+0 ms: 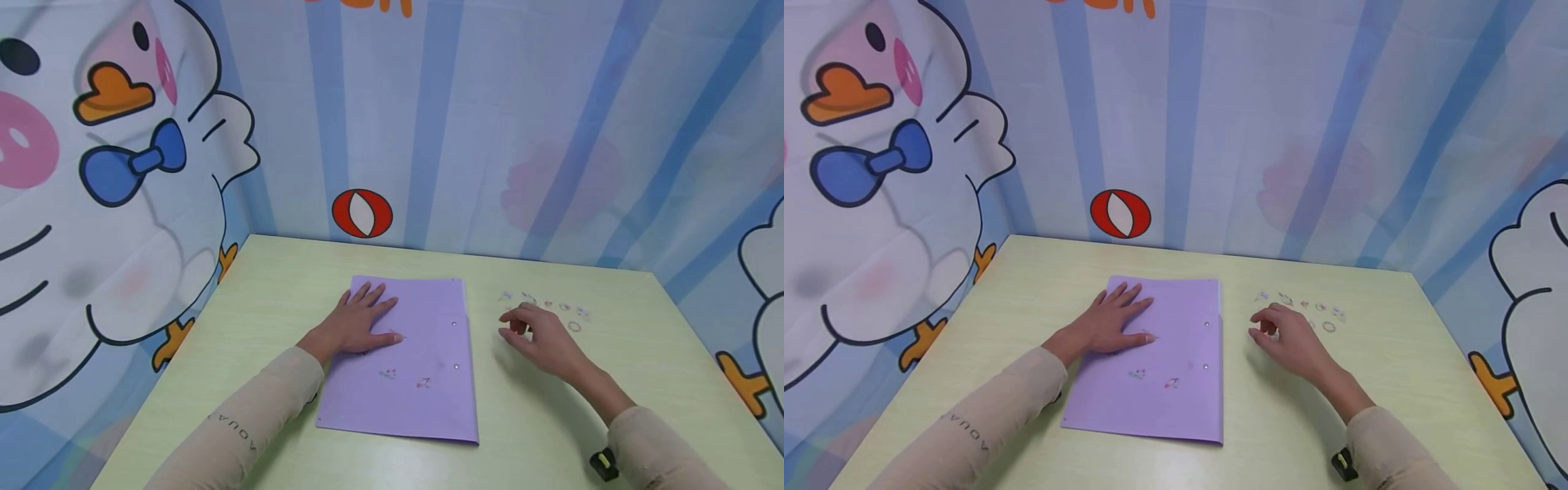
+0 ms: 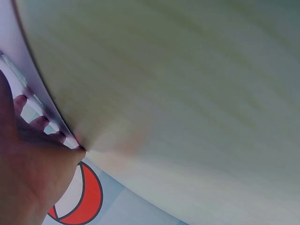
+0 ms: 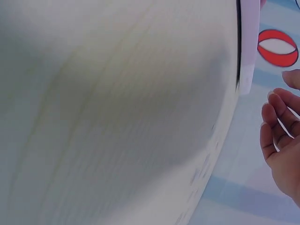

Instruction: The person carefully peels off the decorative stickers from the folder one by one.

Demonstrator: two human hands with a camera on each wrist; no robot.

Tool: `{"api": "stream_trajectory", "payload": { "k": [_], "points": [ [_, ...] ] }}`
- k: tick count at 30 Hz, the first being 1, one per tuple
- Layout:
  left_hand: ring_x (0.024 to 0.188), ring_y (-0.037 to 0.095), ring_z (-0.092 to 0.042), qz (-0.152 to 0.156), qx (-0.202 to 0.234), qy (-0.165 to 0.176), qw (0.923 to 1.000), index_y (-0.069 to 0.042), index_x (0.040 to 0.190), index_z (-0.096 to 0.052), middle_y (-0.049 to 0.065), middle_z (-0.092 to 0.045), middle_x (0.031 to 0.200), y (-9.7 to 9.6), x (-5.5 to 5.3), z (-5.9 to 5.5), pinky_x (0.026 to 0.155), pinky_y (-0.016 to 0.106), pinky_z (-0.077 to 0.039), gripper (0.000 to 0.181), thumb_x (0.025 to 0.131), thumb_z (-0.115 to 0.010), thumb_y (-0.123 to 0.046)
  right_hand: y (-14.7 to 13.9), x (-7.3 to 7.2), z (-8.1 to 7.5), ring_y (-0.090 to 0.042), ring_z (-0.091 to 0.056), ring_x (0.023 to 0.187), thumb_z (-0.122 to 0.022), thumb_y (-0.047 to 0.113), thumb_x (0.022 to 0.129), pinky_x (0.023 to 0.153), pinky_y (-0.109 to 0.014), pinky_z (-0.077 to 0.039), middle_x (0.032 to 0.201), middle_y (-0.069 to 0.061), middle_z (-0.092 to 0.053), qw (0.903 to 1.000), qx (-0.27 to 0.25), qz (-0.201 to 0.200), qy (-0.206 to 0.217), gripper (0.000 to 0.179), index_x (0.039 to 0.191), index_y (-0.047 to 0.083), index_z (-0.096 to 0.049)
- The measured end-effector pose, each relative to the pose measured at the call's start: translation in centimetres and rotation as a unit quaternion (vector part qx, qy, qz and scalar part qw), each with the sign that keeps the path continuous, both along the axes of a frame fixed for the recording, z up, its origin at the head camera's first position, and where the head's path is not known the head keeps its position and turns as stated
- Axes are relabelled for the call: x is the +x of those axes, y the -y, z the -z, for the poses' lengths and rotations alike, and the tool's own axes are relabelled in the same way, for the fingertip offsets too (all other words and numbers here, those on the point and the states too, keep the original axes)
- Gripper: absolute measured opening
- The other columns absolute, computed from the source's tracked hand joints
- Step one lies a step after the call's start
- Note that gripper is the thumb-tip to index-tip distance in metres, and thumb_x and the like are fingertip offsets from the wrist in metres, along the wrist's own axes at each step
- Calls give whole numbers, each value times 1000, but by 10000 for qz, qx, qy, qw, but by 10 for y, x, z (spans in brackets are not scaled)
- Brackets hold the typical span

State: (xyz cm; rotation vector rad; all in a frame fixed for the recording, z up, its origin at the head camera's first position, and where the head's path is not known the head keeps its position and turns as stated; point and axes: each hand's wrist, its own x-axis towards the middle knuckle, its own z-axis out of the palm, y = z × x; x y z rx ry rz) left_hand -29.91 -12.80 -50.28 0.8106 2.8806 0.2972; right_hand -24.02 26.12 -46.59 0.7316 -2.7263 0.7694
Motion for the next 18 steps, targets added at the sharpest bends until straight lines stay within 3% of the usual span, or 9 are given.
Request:
{"api": "stream_trajectory", "payload": {
  "k": [8, 18],
  "points": [
    [164, 34, -2, -37, -32, 20, 10000, -30, 170, -27, 5, -11, 178, -1, -1, 2, 128, 64, -6, 91, 96, -46, -80, 40, 6, 0, -16, -63, 84, -78, 12, 96, 75, -40, -57, 91, 9, -63, 9975, -134, -679, 114, 20, 114, 5, -77],
    [164, 35, -3, -56, -67, -5, 10000, -30, 170, -28, 6, -13, 178, -1, 0, 0, 128, 64, -6, 91, 96, -47, -79, 72, 12, -1, -18, -64, 90, -80, 19, 96, 79, -40, -58, 100, 1, -66, 9918, -195, -1102, 613, 24, 117, 7, -77]
  ]
}}
